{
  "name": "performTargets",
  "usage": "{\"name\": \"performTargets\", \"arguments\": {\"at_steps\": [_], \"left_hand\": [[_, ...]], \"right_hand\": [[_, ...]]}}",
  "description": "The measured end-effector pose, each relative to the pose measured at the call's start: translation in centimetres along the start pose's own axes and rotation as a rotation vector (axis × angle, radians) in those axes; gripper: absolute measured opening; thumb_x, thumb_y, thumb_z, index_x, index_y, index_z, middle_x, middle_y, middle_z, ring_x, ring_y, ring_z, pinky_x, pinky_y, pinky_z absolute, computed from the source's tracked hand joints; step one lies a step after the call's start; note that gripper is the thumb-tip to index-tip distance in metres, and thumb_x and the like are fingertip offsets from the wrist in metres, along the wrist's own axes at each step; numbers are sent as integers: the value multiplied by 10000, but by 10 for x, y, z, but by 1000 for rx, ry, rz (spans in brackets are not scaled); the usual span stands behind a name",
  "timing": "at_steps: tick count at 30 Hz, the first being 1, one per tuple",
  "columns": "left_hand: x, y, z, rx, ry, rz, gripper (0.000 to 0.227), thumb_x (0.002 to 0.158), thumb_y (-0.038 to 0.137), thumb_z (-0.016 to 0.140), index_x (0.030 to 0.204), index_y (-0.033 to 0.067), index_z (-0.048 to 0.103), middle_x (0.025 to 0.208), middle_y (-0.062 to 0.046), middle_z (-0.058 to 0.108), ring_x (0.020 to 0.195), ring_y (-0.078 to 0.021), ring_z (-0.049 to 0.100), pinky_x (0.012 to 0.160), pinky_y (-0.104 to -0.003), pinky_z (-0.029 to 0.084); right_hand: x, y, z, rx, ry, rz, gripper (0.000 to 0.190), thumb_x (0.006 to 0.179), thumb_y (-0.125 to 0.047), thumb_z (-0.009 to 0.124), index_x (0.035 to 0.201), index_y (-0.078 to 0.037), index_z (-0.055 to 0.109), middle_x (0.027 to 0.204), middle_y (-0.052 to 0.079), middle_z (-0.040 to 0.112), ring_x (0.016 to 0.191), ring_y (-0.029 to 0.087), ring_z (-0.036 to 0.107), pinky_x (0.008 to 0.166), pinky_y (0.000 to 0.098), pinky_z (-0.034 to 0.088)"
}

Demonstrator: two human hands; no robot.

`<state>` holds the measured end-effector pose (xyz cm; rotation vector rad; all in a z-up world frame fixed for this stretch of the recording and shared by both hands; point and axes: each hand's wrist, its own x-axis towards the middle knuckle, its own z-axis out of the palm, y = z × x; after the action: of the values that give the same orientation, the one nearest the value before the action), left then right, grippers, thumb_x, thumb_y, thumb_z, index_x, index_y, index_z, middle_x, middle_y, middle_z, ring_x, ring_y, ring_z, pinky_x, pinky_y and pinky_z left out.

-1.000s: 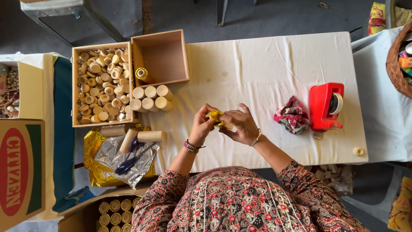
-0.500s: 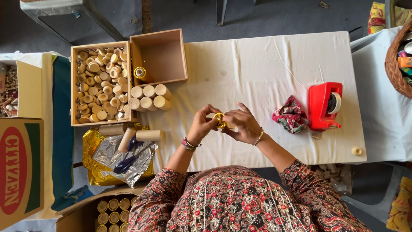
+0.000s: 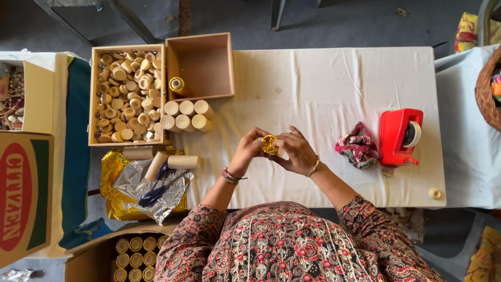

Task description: Wrap wooden cylinders in foil and sort them into boxes.

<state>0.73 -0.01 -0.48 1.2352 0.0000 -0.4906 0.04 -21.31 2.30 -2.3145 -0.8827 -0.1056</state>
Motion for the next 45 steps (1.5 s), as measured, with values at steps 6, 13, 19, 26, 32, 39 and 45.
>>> {"name": "performTargets", "arguments": {"at_steps": [6,13,19,26,32,39,45], "left_hand": [[0,1,-19,-96,-84,26,260,974,54,650,1205,19,537,1171,-65,650,896,-118,705,708,-256,582],[-22,64,-104,404,496,229,313,948,141,632,1253,89,672,837,-12,678,642,-76,601,567,-245,507],[-12,42,-310,927,1048,29,256,992,73,634,1241,124,660,1264,-56,701,943,-224,702,809,-331,585],[-17,33,-328,1603,627,-53,455,853,151,749,1300,201,684,1267,-45,696,1141,-346,603,955,-498,494],[-8,8,-353,1614,589,108,355,969,115,663,1315,190,692,1241,-68,722,1097,-323,655,927,-427,540],[-8,18,-346,1473,621,-23,364,865,122,726,1227,137,686,1022,-165,723,959,-377,667,789,-482,527],[5,-3,-361,1452,675,-193,367,909,75,695,1253,202,694,1117,-50,762,1087,-328,627,932,-411,512]], "right_hand": [[22,-3,4,-101,-16,-126,480,837,-250,807,1190,-195,487,1176,85,702,1128,312,671,1138,582,369],[38,3,19,-74,50,-43,454,872,-313,816,1168,-175,500,1158,101,692,1114,306,673,1136,574,373],[38,8,22,-39,101,-32,507,852,-308,841,1196,-167,496,1148,98,701,1105,295,681,1152,568,384],[33,18,30,104,223,17,790,805,-299,885,1425,-106,436,1234,125,698,1123,308,679,1194,563,366],[33,18,30,136,190,96,844,797,-317,886,1452,-73,413,1243,142,709,1138,306,703,1218,554,316],[25,19,35,246,213,155,873,823,-335,874,1498,-58,394,1235,130,725,1182,286,709,1253,518,300],[24,11,25,187,188,166,853,810,-371,866,1473,-61,429,1191,111,729,1153,269,707,1234,522,309]]}}
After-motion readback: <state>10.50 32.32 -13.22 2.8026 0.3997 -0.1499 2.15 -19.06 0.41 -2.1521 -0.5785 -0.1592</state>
